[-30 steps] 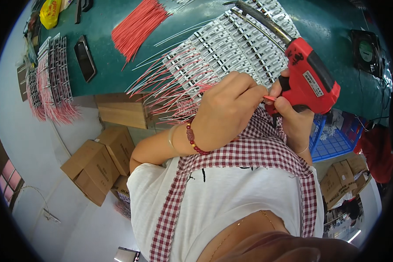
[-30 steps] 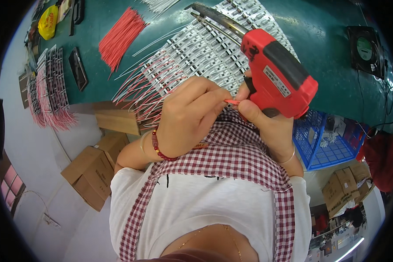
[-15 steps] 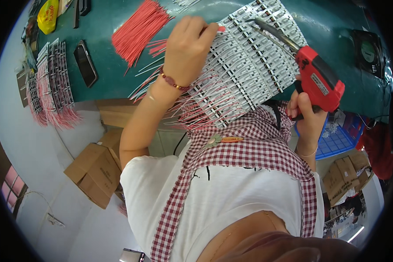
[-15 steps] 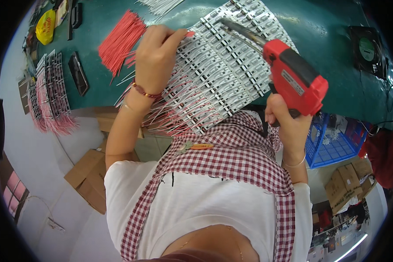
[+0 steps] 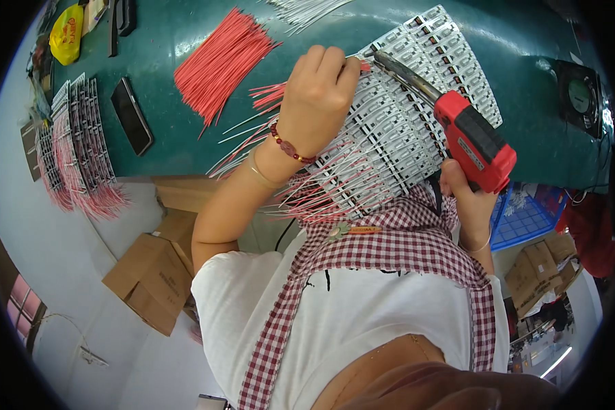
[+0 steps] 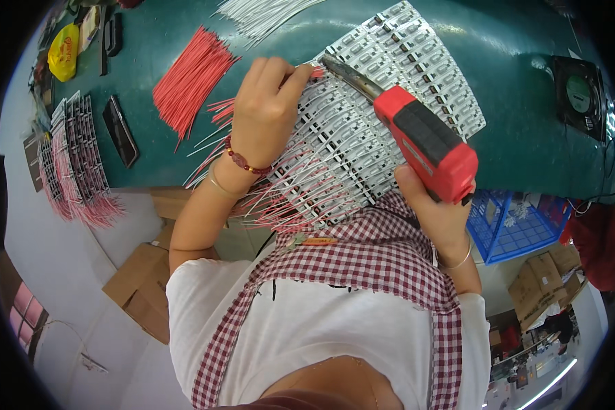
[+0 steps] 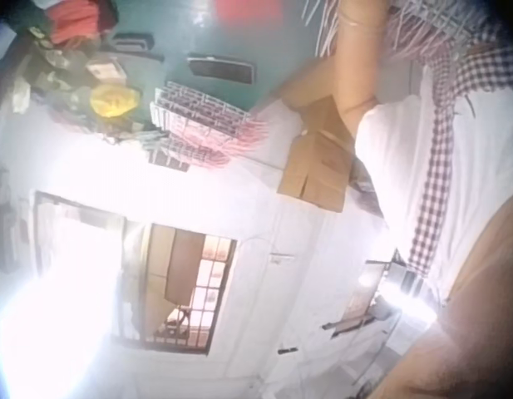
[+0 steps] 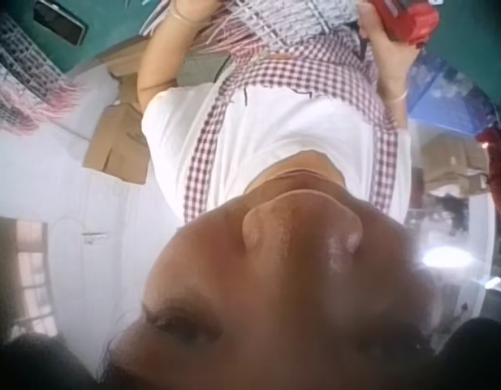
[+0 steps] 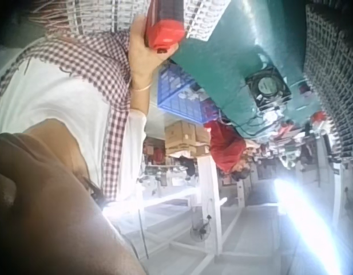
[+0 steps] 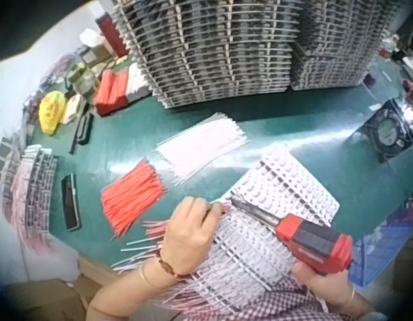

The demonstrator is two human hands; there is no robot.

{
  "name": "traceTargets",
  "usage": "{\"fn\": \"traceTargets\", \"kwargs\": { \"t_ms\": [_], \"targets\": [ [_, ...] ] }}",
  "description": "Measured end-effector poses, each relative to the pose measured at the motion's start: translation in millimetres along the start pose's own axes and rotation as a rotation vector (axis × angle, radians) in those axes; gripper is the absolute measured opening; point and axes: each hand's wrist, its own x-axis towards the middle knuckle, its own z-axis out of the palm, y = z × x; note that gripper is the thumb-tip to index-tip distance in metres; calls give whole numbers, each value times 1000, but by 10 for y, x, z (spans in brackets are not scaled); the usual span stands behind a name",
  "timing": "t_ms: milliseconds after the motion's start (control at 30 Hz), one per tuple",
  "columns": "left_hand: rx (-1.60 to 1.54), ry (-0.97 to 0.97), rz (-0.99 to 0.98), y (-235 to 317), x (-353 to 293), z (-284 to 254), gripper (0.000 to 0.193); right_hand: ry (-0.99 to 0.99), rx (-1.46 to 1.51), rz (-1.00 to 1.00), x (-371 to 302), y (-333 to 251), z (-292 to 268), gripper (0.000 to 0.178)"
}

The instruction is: The person uses a soldering iron to attach red wires to a white plastic grid component. They repeatedly pick up individual red wires from a pile, place them into slots on the grid, and apply the soldering iron to secure them. The process is repetitive and involves precise hand coordination.

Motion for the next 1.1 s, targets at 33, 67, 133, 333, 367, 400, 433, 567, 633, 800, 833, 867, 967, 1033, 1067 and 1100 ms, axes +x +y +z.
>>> {"fn": "traceTargets", "kwargs": {
  "t_ms": [33, 67, 133, 333, 367, 400, 433, 567, 633, 800, 833, 867, 967, 1033, 1067, 1100],
  "targets": [
    [2, 7, 12, -4, -2, 9, 21, 4, -9, -7, -8, 14, -9, 23],
    [5, 14, 23, -9, -6, 21, 15, 8, -18, -13, -11, 29, -14, 23],
    [7, 19, 33, -15, -6, 29, 11, 4, 0, -14, -15, 69, -7, 24],
    [6, -1, -12, 40, 5, -3, 25, -13, -88, -39, -34, 68, -37, 30],
    [8, -3, -8, 35, 10, 3, 24, -11, -106, -38, -35, 68, -43, 30],
    [10, -5, -5, 30, 16, 10, 24, -8, -123, -38, -48, 80, -62, 31],
    [15, 3, 5, 15, 9, 13, 17, -11, -144, -29, -57, 71, -69, 31],
    [38, 8, 24, -20, -5, 21, 9, -19, -121, -19, -54, 74, -64, 30],
    [44, 0, 28, -10, -3, 21, 8, -6, -100, -21, -54, 98, -65, 29],
    [62, -17, 35, 2, -2, 18, 9, 0, -45, 4, -15, 64, -12, 27],
    [47, -20, 20, 12, 5, 10, 11, -7, -68, 11, -11, 60, -12, 26],
    [32, -23, 5, 30, 19, -3, 15, -12, -83, 1, -9, 60, -11, 26],
    [23, -27, -8, 46, 22, -9, 18, -26, -114, -59, -12, 75, -28, 26],
    [23, -33, -8, 40, 19, -13, 18, -15, -124, -93, -30, 70, -49, 27],
    [20, -39, -10, 35, 20, -16, 18, -9, -126, -87, -36, 64, -58, 28],
    [17, -45, -11, 29, 21, -21, 18, -2, -128, -84, -51, 70, -78, 29]
  ]
}}
